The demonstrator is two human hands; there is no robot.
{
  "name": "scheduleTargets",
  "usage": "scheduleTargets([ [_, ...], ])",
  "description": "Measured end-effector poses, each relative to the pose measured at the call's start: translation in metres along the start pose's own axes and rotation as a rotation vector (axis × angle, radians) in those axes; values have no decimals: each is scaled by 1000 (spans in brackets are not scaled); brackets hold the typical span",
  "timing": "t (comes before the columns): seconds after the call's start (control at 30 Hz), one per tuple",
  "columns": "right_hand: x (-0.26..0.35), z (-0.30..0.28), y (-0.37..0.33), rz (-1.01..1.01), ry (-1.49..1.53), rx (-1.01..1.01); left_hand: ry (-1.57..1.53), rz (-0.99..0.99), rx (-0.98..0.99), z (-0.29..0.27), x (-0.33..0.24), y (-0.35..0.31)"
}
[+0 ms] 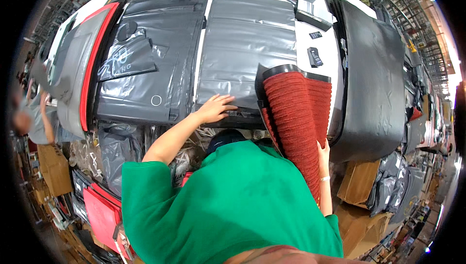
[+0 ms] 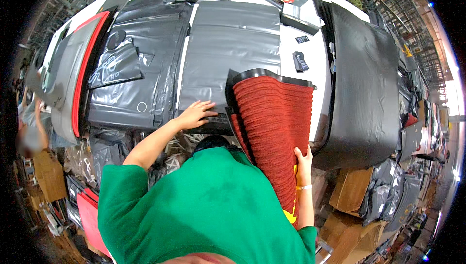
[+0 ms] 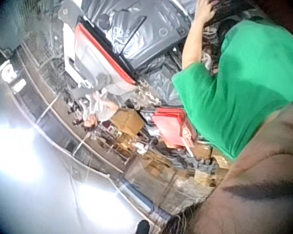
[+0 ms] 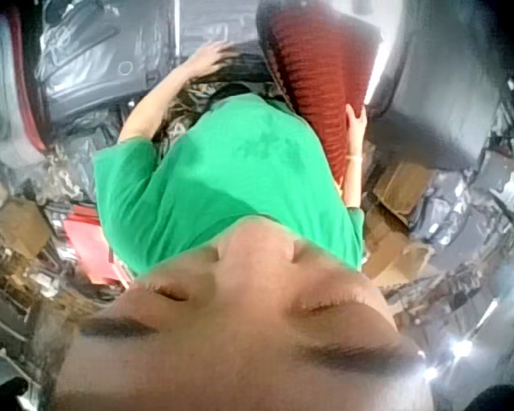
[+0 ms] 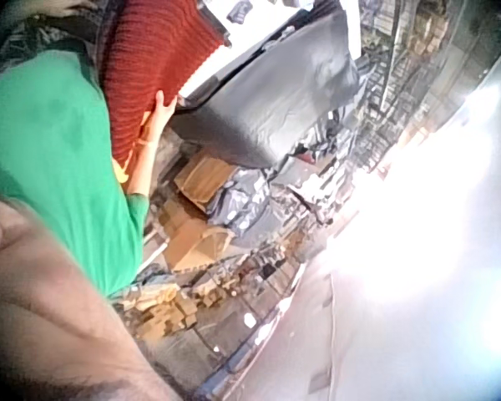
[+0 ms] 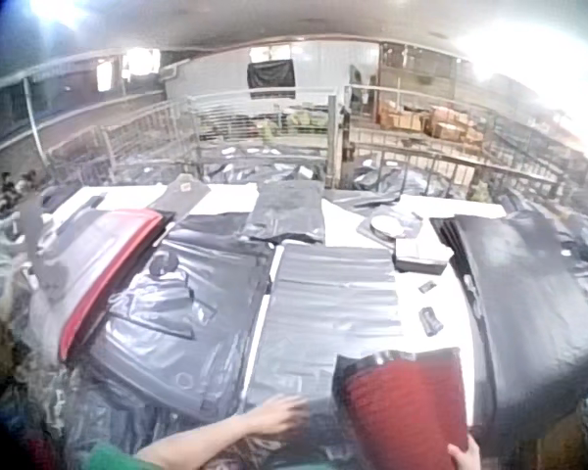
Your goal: The person cleans red floor mats with a handheld brush, folds them, and places each mat into a gray shipping bag before sealing the bag and applying a label.
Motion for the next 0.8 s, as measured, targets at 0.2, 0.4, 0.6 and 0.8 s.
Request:
scheduleTargets([
  [0.2,28,59,30,-64,-169,447,42,-390,-45,-65,5,21],
  [0.4,34,111,49,-124,-600,680,406,76,-6,-136,-75,56],
  [0.6,11,56,46,-1,-153,365,397,-13,6,-125,-50,-32],
  [0.8,-7,52,47,86,-235,294,314,112,-447,-153,-137,-10],
])
Point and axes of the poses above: each hand's wrist, its own y-axis towards the middle knuckle, its own z-axis out of the palm, x = y × z, the point moved 6 cm from there along y, towards the middle knuckle, and after that the axes turned 5 degrees about -y, right-handed, at the moved point
